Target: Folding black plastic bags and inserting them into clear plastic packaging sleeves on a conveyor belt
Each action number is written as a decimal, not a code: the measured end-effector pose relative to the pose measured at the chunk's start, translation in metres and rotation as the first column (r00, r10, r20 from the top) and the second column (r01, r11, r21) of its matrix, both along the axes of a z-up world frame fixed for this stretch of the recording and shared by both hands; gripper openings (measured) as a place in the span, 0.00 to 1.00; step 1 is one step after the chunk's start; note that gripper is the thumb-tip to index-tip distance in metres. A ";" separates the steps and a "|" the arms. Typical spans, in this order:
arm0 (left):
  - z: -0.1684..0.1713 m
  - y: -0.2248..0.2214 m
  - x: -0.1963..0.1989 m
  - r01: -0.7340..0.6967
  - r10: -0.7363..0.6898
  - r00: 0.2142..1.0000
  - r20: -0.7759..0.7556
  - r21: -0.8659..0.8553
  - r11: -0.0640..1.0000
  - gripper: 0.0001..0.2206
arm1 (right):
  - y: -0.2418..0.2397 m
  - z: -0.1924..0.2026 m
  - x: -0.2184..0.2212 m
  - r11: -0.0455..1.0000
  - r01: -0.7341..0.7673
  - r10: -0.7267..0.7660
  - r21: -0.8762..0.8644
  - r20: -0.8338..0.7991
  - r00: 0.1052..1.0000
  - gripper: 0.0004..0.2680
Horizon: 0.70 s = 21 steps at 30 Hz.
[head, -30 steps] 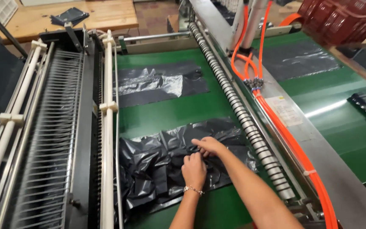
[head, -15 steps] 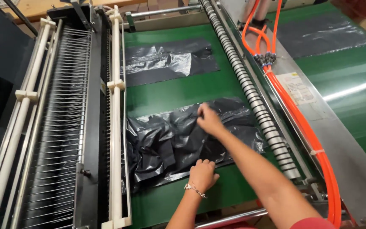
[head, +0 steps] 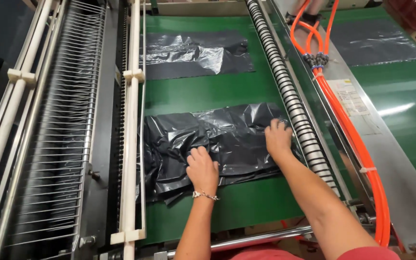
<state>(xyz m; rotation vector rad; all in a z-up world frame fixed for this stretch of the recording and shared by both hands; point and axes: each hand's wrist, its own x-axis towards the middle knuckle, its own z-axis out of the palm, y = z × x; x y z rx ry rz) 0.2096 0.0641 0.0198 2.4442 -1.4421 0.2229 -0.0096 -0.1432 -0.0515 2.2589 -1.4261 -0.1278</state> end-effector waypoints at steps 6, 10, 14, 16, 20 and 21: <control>-0.026 -0.003 0.023 -0.114 0.104 0.988 -0.112 -0.090 0.989 0.24 | 0.024 0.051 0.085 0.972 -0.233 0.200 0.037 0.388 0.899 0.09; -0.017 0.005 0.028 -0.140 0.085 0.965 -0.247 -0.212 0.967 0.07 | 0.057 0.048 0.141 0.527 -0.369 -0.466 0.766 0.623 0.628 0.25; 0.007 0.011 0.012 -0.002 -0.119 0.970 -0.210 -0.501 0.866 0.05 | 0.027 -0.067 0.178 0.177 -0.681 -0.940 0.710 0.327 0.097 0.26; -0.002 0.011 -0.001 0.064 -0.172 0.971 -0.163 -0.519 0.852 0.05 | 0.048 0.007 0.186 0.298 -0.692 -0.872 0.657 0.482 0.081 0.16; -0.001 0.018 -0.020 0.280 -0.323 0.946 -0.008 -0.480 0.832 0.04 | 0.040 0.094 0.180 0.411 -0.767 -0.828 0.493 0.553 -0.088 0.05; 0.000 0.019 -0.018 0.279 -0.322 0.947 -0.008 -0.477 0.834 0.04 | 0.058 0.114 0.174 0.408 -0.769 -0.830 0.492 0.551 -0.088 0.05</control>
